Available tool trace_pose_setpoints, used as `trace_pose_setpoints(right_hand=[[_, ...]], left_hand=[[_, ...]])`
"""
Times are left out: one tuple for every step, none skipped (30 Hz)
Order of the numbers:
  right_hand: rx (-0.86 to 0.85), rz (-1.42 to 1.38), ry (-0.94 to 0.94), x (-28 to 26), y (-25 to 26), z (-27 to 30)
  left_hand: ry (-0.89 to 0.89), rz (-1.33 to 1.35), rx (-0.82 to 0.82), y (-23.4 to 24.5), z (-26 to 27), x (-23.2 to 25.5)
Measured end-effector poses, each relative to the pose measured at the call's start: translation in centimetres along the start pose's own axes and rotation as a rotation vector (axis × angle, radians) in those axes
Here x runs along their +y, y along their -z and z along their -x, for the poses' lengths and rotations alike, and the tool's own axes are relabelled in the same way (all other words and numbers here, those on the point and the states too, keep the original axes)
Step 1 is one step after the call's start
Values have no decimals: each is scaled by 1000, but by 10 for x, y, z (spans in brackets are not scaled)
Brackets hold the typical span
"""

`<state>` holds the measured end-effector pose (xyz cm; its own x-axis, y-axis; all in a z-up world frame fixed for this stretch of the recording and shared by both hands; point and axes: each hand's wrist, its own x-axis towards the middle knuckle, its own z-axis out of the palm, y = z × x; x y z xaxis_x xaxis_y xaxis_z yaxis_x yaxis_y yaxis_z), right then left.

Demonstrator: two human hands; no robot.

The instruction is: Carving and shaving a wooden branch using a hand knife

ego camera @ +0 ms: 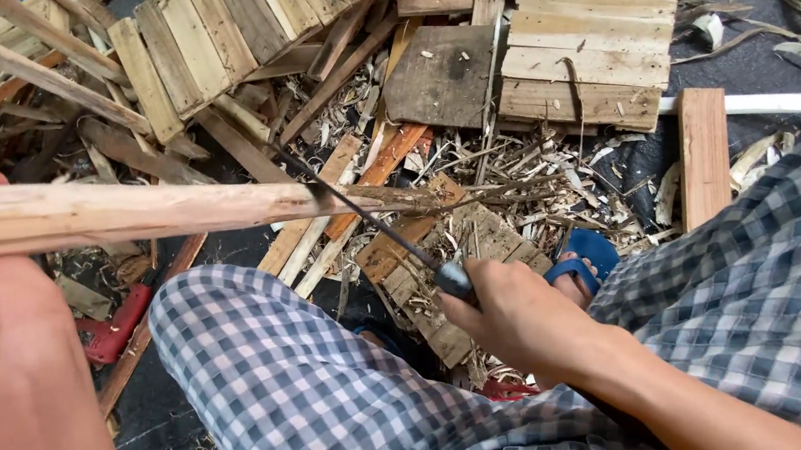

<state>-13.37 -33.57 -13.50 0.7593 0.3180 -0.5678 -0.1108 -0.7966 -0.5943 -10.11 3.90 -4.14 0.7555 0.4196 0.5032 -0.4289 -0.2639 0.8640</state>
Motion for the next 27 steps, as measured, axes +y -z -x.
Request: trace_pose_setpoints(right_hand=[[-28, -43, -12, 0, -1, -2], [-53, -80, -21, -1, -1, -5], [-54, -70, -15, 2, -5, -5], [32, -36, 21, 3, -9, -6], [119, -3, 57, 5, -13, -7], [120, -1, 59, 4, -12, -7], [103, -19, 41, 4, -10, -6], [84, -37, 19, 5, -9, -5], [83, -35, 17, 7, -12, -5], [125, -4, 26, 10, -13, -5], [167, 27, 36, 14, -15, -4], [170, 25, 30, 12, -13, -2], [124, 22, 17, 10, -11, 0], [79, 20, 6, 8, -8, 2], [85, 17, 4, 10, -7, 6], [103, 1, 9, 12, -7, 9], [121, -14, 13, 14, -7, 12], [123, -15, 11, 14, -7, 10], [85, -27, -4, 15, -6, 8], [47, -41, -17, 14, -6, 6], [49, -44, -17, 13, -4, 6], [26, -91, -22, 12, -2, 7], [4, -139, -26, 12, -1, 7], [1, -143, -30, 6, 4, 11], [0, -155, 8, 0, 8, 14], [0, -164, 46, -7, 12, 17], [-4, -167, 44, -15, 17, 23]], left_hand=[[117, 152, 176, 2, -4, -1], [222, 311, 363, 3, -7, -1], [217, 314, 374, 0, -1, 4], [192, 300, 353, -3, 4, 10], [168, 285, 333, -7, 8, 16], [166, 286, 335, -11, 12, 20], [151, 248, 308, -14, 16, 25], [140, 209, 281, -18, 20, 28], [142, 209, 283, -13, 17, 23], [118, 240, 219, -10, 14, 17], [92, 271, 155, -6, 11, 12], [95, 275, 149, -6, 8, 9], [103, 252, 118, -6, 5, 5], [107, 228, 86, -5, 2, 3], [105, 231, 81, -13, 3, 8], [99, 216, 64, -19, 6, 13], [93, 200, 48, -25, 9, 18], [93, 202, 45, -34, 9, 24], [121, 210, 114, -43, 9, 31], [146, 216, 182, -52, 9, 38], [146, 215, 179, -50, 9, 37], [107, 108, 120, -48, 10, 35], [68, 1, 62, -45, 12, 33], [72, -1, 58, -49, 17, 37], [73, -102, 71, -53, 22, 41], [73, -203, 86, -56, 28, 45], [76, -206, 84, -50, 26, 39]])
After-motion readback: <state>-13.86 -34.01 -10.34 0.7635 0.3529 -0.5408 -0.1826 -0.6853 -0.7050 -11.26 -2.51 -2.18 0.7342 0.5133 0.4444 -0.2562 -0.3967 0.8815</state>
